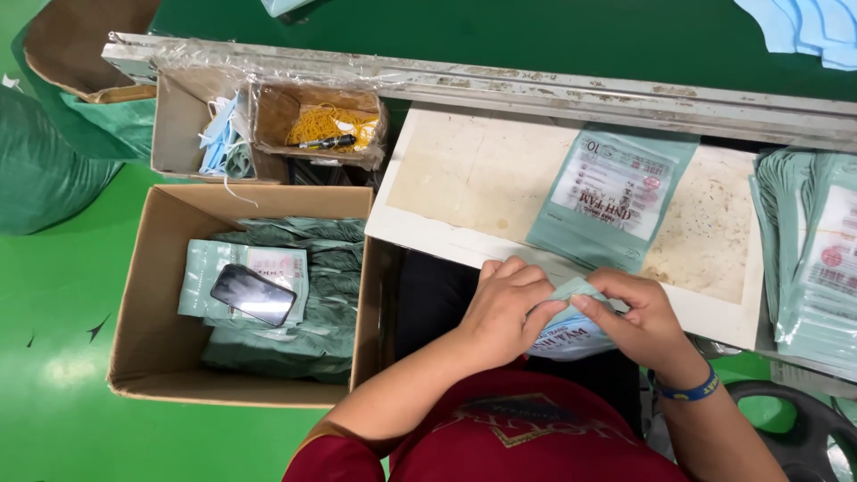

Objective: The recorder is sitting at a conveyor belt workstation, taking blue face masks, grouping them, and placing them into plastic bags.

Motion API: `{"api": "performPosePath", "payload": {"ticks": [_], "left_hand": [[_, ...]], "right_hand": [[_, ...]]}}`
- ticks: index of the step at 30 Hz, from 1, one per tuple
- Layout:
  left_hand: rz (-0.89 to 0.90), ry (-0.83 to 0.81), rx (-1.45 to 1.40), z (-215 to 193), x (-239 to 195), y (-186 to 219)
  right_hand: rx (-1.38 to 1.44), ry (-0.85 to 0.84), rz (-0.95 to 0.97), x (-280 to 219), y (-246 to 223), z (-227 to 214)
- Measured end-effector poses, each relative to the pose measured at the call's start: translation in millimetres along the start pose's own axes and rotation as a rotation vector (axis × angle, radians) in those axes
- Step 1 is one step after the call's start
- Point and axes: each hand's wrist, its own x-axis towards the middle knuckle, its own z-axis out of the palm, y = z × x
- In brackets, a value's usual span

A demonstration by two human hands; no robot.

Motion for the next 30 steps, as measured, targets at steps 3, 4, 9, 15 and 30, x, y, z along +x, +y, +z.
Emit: {"api": "performPosePath", "payload": {"ticks": [3, 4, 9, 15, 30], "left_hand": [[0.110, 0.083, -0.031, -34.3, 18.6, 25.9], [0.116, 0.082, -0.033, -29.0, 16.8, 19.6], [0.029, -0.079, -0.100, -10.7, 13.1, -1.8], [0.124, 0.039, -0.033, -44.5, 35.8, 21.8], [-0.008, -0.203, -0.007, -17.8, 37.3, 1.9]], "right_hand": [[0.052, 0.092, 0.019, -16.3, 17.4, -11.8], [0.049, 0.097, 0.018, -19.1, 17.2, -18.5], [0.237, 0.238, 0.091, -24.2, 11.4, -39.1], [0.192, 0.239, -0.006, -17.1, 29.2, -34.4], [0.004, 0.283, 0.073, -12.3, 1.2, -27.1]]}}
